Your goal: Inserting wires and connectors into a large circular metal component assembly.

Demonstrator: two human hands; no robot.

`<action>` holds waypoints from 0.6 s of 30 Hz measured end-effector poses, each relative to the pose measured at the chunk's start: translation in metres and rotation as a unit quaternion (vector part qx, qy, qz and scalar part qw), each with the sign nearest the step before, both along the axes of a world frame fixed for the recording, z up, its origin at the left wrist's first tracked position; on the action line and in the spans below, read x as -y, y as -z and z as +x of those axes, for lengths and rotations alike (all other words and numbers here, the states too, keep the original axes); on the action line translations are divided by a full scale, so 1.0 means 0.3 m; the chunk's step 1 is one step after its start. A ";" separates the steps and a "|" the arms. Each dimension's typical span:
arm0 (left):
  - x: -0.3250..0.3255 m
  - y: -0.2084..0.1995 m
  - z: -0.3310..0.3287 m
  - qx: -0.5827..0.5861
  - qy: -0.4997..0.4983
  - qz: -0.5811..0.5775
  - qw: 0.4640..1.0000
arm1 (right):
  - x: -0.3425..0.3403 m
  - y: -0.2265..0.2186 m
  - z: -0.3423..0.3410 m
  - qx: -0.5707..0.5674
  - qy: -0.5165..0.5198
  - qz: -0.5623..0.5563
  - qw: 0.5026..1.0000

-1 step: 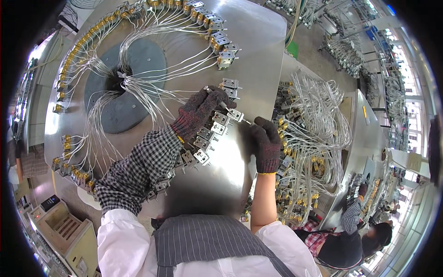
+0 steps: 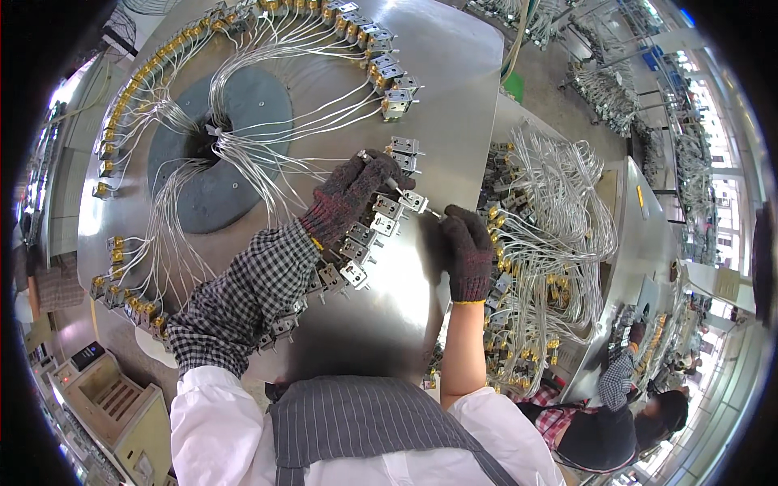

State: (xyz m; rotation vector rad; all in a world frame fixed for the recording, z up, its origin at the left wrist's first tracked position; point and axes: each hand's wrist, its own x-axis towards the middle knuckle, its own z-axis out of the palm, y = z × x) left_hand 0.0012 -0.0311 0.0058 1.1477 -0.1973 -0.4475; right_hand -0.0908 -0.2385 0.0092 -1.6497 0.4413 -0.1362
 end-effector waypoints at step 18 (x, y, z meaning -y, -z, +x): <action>-0.019 0.003 0.003 0.026 0.022 0.043 0.998 | -0.012 -0.030 0.005 -0.012 0.000 -0.002 1.000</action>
